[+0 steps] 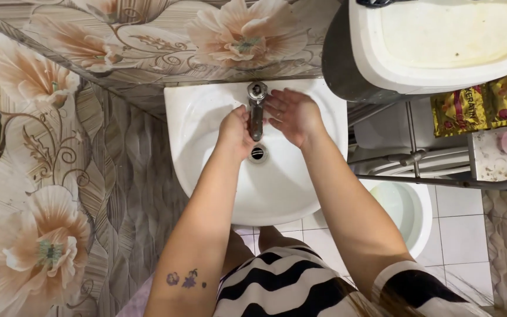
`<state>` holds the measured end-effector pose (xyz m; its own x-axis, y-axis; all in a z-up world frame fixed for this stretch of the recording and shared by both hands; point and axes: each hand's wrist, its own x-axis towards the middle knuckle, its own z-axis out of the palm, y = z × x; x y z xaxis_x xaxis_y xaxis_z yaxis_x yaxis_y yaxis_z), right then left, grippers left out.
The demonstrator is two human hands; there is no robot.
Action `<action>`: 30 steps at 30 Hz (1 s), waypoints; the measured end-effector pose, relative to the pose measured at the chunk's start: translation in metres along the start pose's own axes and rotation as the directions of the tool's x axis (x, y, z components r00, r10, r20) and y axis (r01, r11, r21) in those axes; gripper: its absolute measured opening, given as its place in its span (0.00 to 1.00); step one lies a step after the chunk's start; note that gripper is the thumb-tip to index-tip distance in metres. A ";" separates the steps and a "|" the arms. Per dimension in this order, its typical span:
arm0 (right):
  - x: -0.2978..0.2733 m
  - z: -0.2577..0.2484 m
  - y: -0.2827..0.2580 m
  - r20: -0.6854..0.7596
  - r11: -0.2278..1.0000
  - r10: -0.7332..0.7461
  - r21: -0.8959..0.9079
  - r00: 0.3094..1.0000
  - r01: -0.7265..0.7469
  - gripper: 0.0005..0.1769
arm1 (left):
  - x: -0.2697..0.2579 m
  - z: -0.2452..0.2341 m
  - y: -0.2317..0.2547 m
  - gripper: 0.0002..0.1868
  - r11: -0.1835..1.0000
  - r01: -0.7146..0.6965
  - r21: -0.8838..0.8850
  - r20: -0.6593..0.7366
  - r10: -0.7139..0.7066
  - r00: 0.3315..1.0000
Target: The person scrubs the inside of a white bathroom sink with a small brush, rinses the brush and their hands under running water, and wipes the sink basin and faucet area. The person then places the brush on a nearby container.
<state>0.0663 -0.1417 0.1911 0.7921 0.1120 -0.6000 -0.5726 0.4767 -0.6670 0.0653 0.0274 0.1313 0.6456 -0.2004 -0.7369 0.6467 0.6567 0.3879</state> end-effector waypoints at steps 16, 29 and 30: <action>0.007 0.020 0.101 0.101 0.798 0.258 0.538 0.961 -0.271 0.22 | -0.010 -0.067 -0.047 0.15 1.000 0.019 -0.023 0.015 -0.019 1.000; -0.037 -0.051 0.156 -0.356 0.995 0.094 0.072 0.930 -0.074 0.20 | -0.030 0.013 -0.012 0.14 0.976 0.216 0.002 -0.003 -0.216 0.976; -0.037 -0.055 0.168 -0.383 0.877 -0.101 -0.470 0.918 -0.100 0.20 | -0.038 0.011 -0.019 0.15 0.979 0.204 0.000 -0.024 -0.204 0.979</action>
<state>-0.0710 -0.1132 0.0772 0.7040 -0.2791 -0.6530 -0.6807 -0.0032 -0.7325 0.0331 0.0143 0.1584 0.4898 -0.3125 -0.8139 0.7648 0.6022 0.2290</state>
